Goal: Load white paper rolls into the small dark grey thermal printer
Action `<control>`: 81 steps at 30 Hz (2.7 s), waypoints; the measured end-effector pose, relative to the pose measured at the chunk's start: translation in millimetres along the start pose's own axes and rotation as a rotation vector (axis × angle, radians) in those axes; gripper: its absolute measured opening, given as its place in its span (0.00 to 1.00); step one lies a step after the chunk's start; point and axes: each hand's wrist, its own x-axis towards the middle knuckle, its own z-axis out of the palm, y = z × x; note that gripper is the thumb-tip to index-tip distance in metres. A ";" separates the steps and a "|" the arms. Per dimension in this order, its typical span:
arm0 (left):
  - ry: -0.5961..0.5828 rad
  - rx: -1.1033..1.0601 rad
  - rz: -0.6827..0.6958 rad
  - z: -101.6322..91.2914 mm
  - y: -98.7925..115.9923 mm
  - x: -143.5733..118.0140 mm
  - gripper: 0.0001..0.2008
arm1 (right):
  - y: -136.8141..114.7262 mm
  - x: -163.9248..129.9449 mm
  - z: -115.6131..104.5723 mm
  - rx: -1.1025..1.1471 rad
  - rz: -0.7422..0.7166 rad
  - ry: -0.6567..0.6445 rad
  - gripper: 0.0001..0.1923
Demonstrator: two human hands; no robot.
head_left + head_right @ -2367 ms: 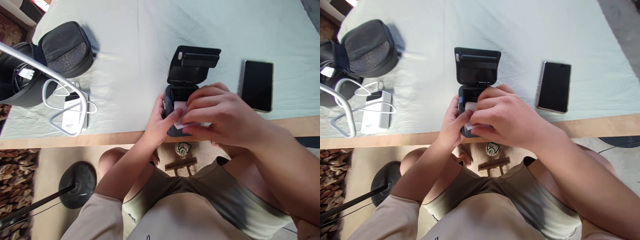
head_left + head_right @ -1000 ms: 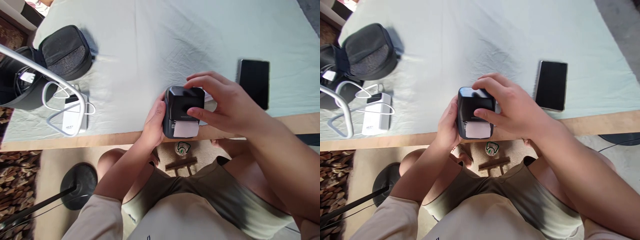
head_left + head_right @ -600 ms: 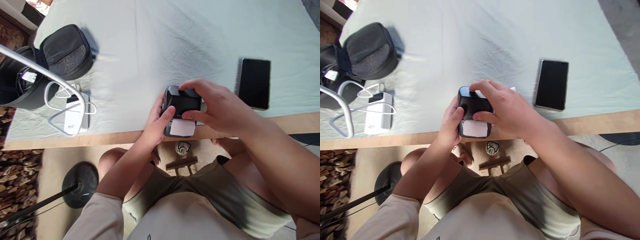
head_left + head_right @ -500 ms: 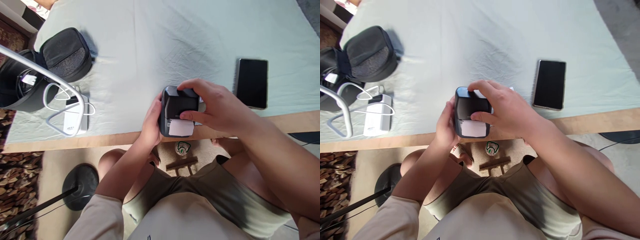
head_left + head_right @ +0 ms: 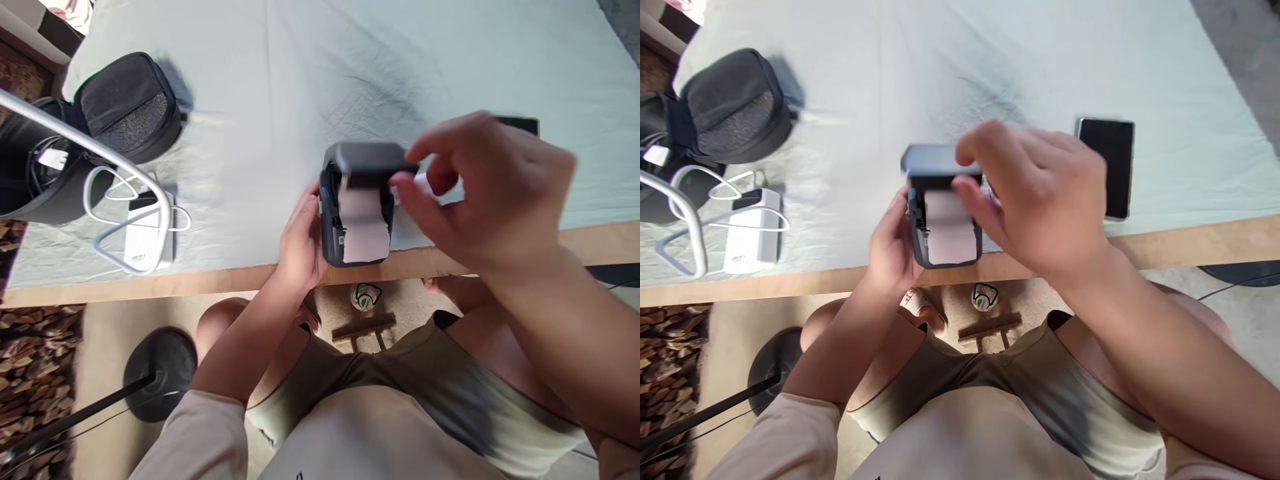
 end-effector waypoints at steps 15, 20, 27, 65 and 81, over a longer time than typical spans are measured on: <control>-0.124 0.085 0.083 -3.7 -2.1 -9.7 0.26 | -13.9 2.5 1.9 -0.195 -0.141 -0.328 0.07; -0.131 0.071 0.061 -2.5 -1.6 -10.6 0.26 | -18.6 -1.6 5.4 -0.249 -0.074 -0.348 0.09; -0.004 0.098 0.029 2.0 0.6 -12.4 0.31 | -19.7 10.5 -8.8 0.038 0.132 -0.392 0.19; 0.019 -0.054 -0.005 9.1 4.9 -8.8 0.12 | 43.4 -9.0 1.8 0.065 -0.016 -0.142 0.21; -0.044 -0.049 -0.126 3.0 7.7 -1.9 0.16 | 10.9 5.5 6.9 0.358 0.341 0.036 0.10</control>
